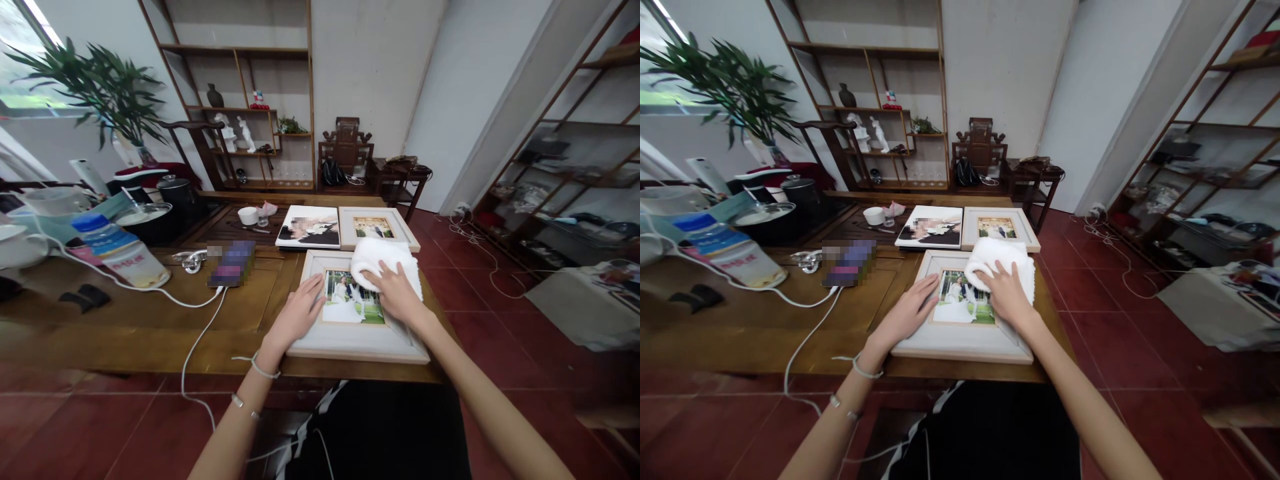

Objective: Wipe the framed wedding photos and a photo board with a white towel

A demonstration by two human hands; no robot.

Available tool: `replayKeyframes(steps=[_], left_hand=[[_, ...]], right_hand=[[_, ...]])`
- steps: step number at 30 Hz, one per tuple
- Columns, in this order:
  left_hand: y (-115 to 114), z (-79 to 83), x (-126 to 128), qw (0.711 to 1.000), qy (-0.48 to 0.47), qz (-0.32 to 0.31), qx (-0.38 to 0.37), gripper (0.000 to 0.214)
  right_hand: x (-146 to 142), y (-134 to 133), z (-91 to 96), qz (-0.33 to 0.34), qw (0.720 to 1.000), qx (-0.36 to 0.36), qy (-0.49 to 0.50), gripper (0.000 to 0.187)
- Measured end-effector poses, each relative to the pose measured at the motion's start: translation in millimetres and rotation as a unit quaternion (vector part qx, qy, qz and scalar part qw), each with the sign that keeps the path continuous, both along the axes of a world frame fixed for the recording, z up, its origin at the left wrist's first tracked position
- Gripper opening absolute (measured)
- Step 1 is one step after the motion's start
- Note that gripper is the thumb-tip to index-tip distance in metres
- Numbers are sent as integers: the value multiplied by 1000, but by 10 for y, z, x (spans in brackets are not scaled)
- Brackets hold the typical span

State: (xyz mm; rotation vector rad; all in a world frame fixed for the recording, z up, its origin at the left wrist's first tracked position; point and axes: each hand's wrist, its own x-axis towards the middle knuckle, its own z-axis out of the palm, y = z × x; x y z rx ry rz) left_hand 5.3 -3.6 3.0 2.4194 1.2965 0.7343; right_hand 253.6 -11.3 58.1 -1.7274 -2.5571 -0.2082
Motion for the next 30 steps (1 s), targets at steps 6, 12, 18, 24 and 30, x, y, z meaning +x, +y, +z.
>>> replayKeyframes(steps=[6, 12, 18, 24, 30], left_hand=[[-22, -6, 15, 1000, -10, 13, -2, 43], [-15, -8, 11, 1000, 5, 8, 1, 43], [6, 2, -4, 1000, -1, -1, 0, 42], [30, -14, -13, 1000, -5, -3, -6, 42], [30, -42, -1, 1000, -16, 0, 11, 42]], right_hand=[[-109, -951, 333, 54, 985, -164, 6, 85], [-271, -1349, 469, 95, 966, -237, 35, 91], [-160, -619, 2, 27, 997, -70, 25, 83], [99, 263, -20, -20, 999, 40, -3, 76], [-42, -12, -37, 8, 999, 6, -30, 75]])
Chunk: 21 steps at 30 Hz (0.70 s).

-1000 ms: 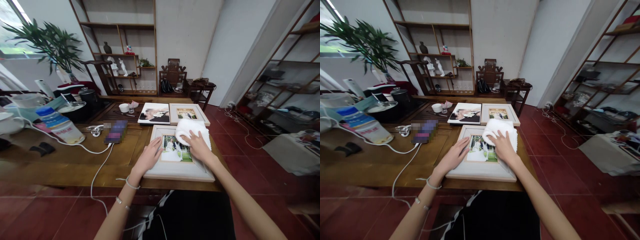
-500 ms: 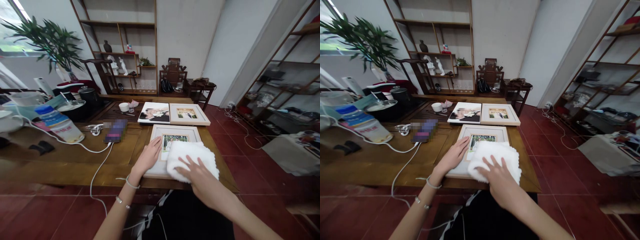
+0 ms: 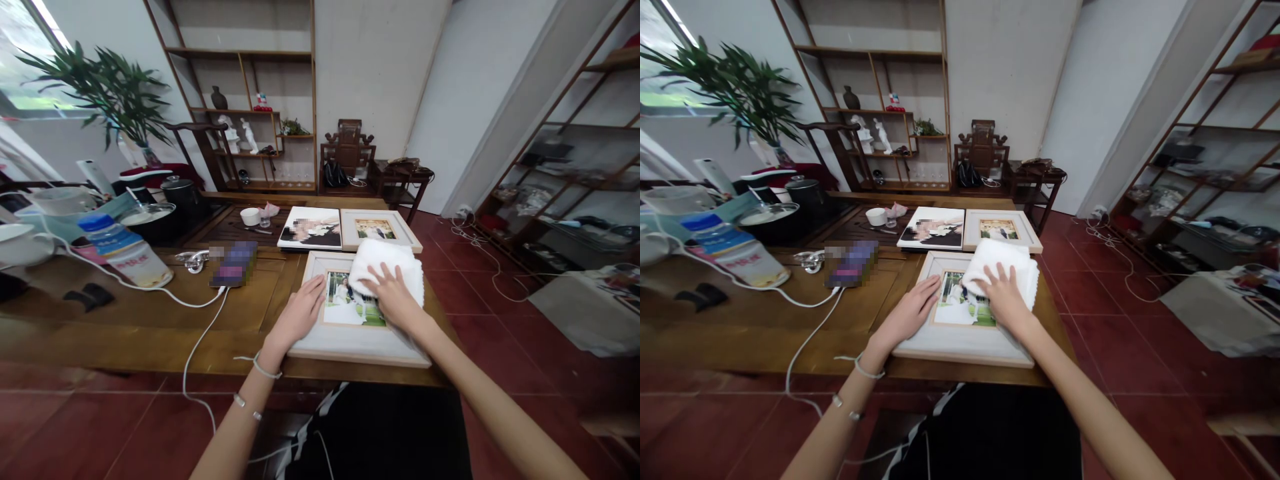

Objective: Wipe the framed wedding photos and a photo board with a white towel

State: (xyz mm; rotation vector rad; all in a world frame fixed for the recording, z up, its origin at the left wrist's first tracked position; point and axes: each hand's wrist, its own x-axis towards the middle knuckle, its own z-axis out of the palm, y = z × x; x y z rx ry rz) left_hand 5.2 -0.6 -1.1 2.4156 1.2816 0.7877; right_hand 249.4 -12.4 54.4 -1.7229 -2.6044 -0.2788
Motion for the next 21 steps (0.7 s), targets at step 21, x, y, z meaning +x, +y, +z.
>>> replayKeyframes(steps=[21], left_hand=[[-6, 21, -12, 1000, 10, 0, -14, 43]], right_hand=[[222, 222, 4, -16, 999, 27, 32, 73]])
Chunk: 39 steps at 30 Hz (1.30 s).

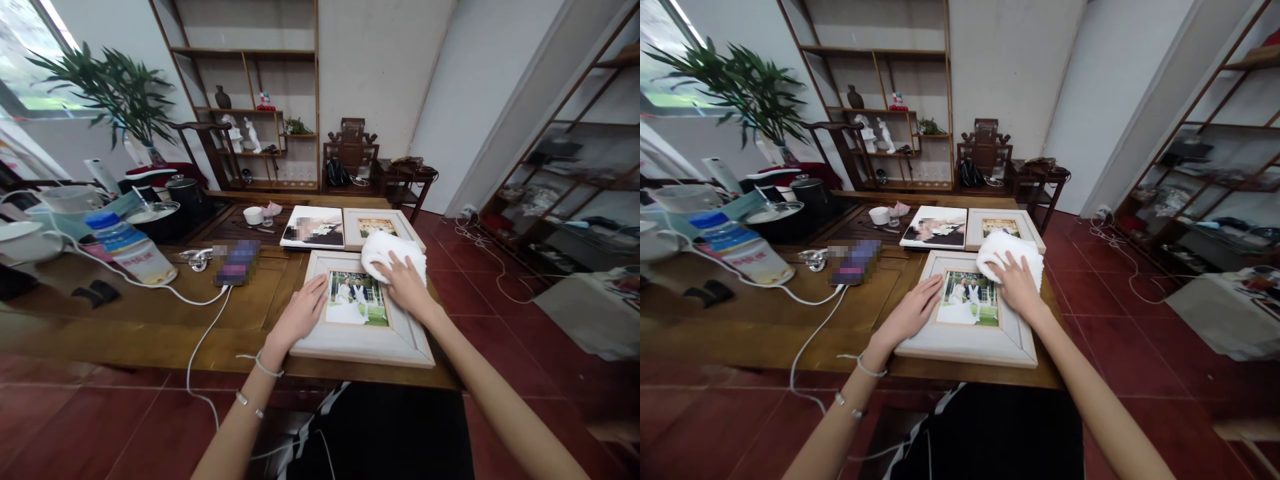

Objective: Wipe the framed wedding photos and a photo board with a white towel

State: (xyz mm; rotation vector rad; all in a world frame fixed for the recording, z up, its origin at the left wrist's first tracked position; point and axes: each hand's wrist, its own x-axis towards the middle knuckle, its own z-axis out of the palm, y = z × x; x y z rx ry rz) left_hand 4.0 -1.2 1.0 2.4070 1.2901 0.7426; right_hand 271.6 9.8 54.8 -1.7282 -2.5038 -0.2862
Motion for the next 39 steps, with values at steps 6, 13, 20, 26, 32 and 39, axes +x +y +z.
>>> replayKeyframes(steps=[6, 13, 20, 26, 32, 39], left_hand=[[9, -7, 5, 1000, -5, -1, 3, 43], [-33, 22, 22, 1000, -1, 9, -7, 43], [-38, 36, 21, 1000, 8, 8, -5, 43], [-3, 11, 9, 1000, 1, 1, 2, 43], [13, -13, 5, 1000, 1, -1, 6, 42], [-8, -8, 16, 1000, -4, 3, 7, 42]], right_hand=[[-116, -219, 34, 14, 999, -33, -17, 77], [-389, -1391, 463, 84, 966, -244, -9, 89], [-381, -1187, 231, 90, 976, -197, 16, 91], [-137, -261, 19, 19, 999, -24, -17, 81], [-121, 82, 76, 21, 999, -18, -37, 83], [-352, -658, 240, 57, 987, -147, -42, 87]])
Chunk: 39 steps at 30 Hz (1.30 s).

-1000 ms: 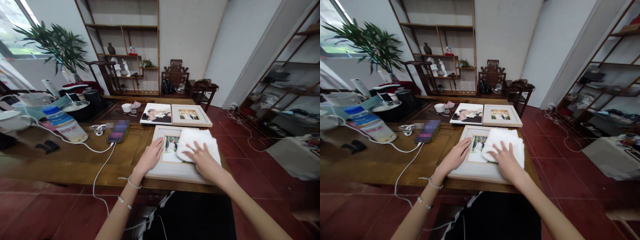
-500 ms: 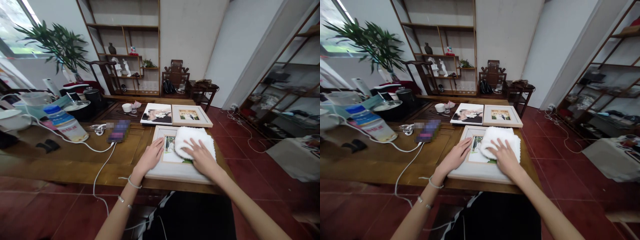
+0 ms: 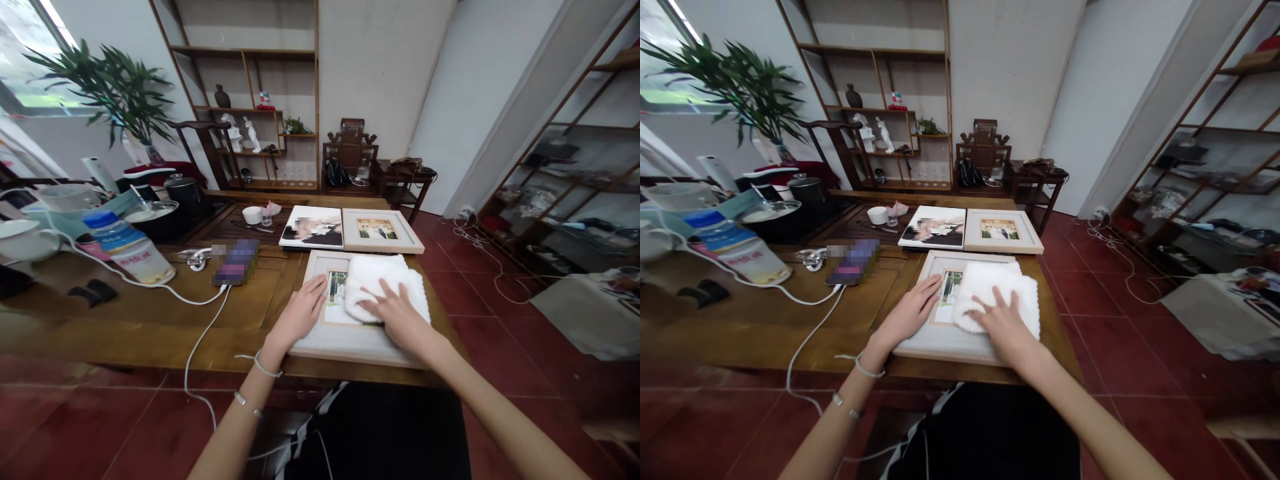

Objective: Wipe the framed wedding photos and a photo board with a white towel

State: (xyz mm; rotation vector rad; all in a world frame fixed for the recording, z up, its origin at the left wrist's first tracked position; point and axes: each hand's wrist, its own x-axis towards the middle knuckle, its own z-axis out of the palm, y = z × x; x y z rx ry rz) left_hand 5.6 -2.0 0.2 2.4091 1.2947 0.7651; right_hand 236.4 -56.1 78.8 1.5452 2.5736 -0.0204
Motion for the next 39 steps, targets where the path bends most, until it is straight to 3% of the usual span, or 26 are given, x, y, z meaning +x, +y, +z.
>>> replayKeyframes(steps=[5, 9, 13, 17, 20, 24, 28, 34, 36, 39], left_hand=[[-10, -7, 11, 1000, 0, 4, 6, 41], [-25, 9, 14, 1000, 5, 6, 6, 41], [-29, 23, 10, 1000, 7, -1, 9, 41], [-15, 13, -2, 1000, 7, -3, 2, 42], [4, -4, -13, 1000, 6, -5, -2, 43], [25, -25, -21, 1000, 1, -8, 5, 42], [23, -37, -10, 1000, -3, -8, 9, 43], [-16, -12, 8, 1000, -6, 2, 9, 41], [-22, -3, 6, 1000, -3, 3, 8, 41], [-16, -1, 0, 1000, 0, -3, 10, 42]], right_hand=[[-127, -777, 317, 13, 987, -159, 18, 94], [-167, -960, 302, 12, 983, -177, 55, 91], [-73, -581, 60, 3, 994, -97, 57, 93], [74, 136, -119, -36, 998, 50, 25, 86], [123, 607, -147, -84, 991, 105, 12, 81], [76, 781, -182, -89, 989, 115, 10, 79], [-37, 352, -187, -59, 994, 87, 0, 77], [-199, -642, 165, 11, 993, -114, 17, 86], [-216, -790, 211, 25, 989, -137, 40, 86], [-177, -707, 92, 38, 991, -102, 80, 86]])
